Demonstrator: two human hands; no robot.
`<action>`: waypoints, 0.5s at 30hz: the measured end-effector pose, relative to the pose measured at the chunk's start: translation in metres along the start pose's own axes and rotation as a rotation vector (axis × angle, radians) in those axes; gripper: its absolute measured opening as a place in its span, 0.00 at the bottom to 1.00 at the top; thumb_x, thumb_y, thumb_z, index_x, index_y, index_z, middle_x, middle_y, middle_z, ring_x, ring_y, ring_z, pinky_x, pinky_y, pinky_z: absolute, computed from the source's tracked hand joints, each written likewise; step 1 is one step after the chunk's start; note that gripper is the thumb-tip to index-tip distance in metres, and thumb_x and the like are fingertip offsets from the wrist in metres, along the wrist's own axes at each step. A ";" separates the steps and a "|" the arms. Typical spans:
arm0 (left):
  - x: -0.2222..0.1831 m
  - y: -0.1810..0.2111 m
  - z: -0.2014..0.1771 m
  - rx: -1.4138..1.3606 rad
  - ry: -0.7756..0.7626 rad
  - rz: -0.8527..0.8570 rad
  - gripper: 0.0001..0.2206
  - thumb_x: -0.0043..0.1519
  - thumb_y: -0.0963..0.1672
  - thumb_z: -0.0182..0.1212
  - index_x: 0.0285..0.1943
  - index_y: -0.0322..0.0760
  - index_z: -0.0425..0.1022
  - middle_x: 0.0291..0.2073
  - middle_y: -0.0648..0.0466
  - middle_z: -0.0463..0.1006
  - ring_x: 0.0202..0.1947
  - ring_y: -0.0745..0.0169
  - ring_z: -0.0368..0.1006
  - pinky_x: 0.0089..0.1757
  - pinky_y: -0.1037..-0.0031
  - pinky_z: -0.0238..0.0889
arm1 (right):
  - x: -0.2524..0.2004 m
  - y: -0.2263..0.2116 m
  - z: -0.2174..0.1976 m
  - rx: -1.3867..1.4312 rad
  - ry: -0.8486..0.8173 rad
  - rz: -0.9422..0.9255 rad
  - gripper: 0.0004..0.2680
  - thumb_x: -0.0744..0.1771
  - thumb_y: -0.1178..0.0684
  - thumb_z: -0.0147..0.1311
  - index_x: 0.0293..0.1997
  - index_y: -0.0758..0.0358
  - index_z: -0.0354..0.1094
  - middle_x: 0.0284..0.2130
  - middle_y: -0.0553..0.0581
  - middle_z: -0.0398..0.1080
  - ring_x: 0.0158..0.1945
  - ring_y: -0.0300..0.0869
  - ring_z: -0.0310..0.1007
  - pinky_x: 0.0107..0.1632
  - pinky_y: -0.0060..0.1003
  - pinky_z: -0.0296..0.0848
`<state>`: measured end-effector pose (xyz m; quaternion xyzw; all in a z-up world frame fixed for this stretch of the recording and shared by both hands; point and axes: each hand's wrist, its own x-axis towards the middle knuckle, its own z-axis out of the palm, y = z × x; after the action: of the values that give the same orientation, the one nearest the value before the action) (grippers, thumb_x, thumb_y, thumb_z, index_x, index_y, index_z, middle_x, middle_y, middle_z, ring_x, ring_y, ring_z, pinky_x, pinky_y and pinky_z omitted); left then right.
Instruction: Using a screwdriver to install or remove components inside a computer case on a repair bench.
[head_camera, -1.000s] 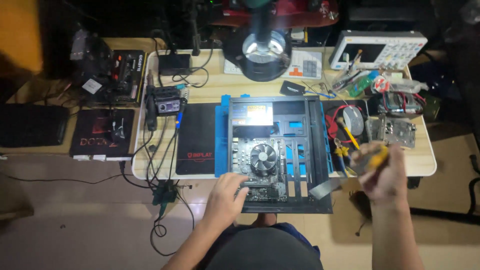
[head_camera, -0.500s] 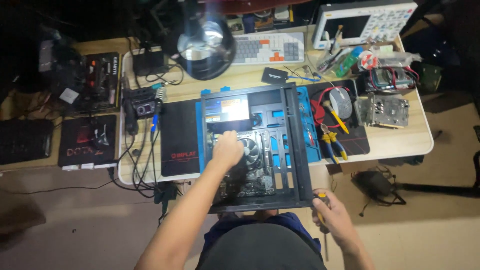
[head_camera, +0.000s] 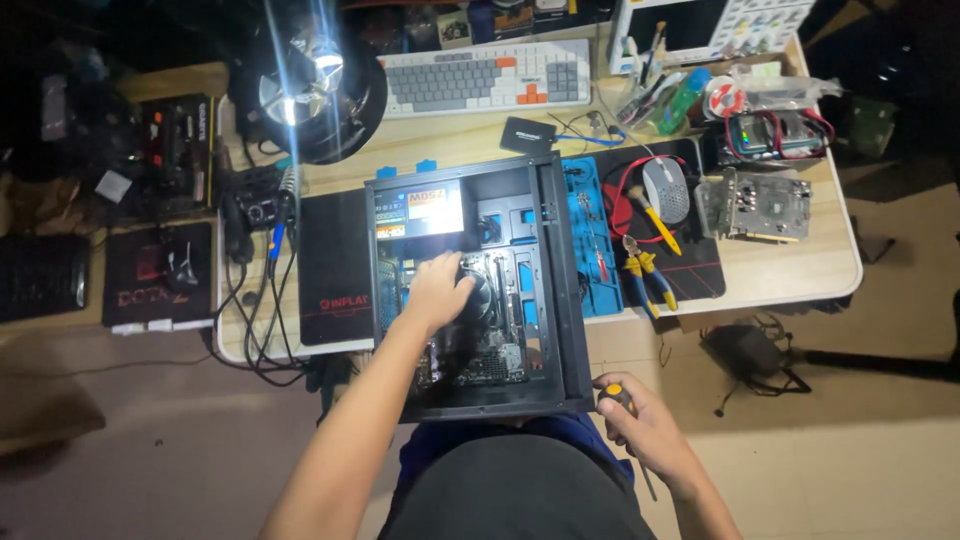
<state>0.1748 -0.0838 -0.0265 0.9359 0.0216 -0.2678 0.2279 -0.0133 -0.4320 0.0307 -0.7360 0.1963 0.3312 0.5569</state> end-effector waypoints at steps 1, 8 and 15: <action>-0.013 0.004 -0.007 -0.056 0.030 0.037 0.30 0.72 0.51 0.46 0.84 0.36 0.60 0.82 0.42 0.59 0.82 0.35 0.50 0.75 0.44 0.43 | 0.001 0.000 -0.002 0.036 0.007 0.004 0.17 0.68 0.42 0.57 0.62 0.56 0.75 0.22 0.58 0.68 0.28 0.42 0.68 0.34 0.37 0.68; -0.136 0.017 -0.038 -0.315 0.691 0.437 0.15 0.69 0.40 0.59 0.64 0.29 0.81 0.56 0.44 0.84 0.61 0.47 0.77 0.63 0.57 0.69 | 0.001 -0.030 -0.009 -0.086 -0.029 0.116 0.15 0.69 0.45 0.55 0.62 0.56 0.76 0.27 0.58 0.68 0.27 0.43 0.66 0.33 0.38 0.68; -0.163 -0.025 -0.022 -0.541 0.748 -0.263 0.38 0.60 0.49 0.70 0.81 0.36 0.61 0.70 0.44 0.67 0.70 0.46 0.66 0.61 0.50 0.64 | -0.002 -0.067 0.001 -0.221 0.067 0.068 0.24 0.67 0.37 0.50 0.73 0.51 0.69 0.57 0.54 0.79 0.28 0.44 0.74 0.34 0.36 0.73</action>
<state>0.0414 -0.0383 0.0626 0.8644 0.2892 0.0760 0.4042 0.0290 -0.4105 0.0782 -0.7964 0.2021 0.3446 0.4539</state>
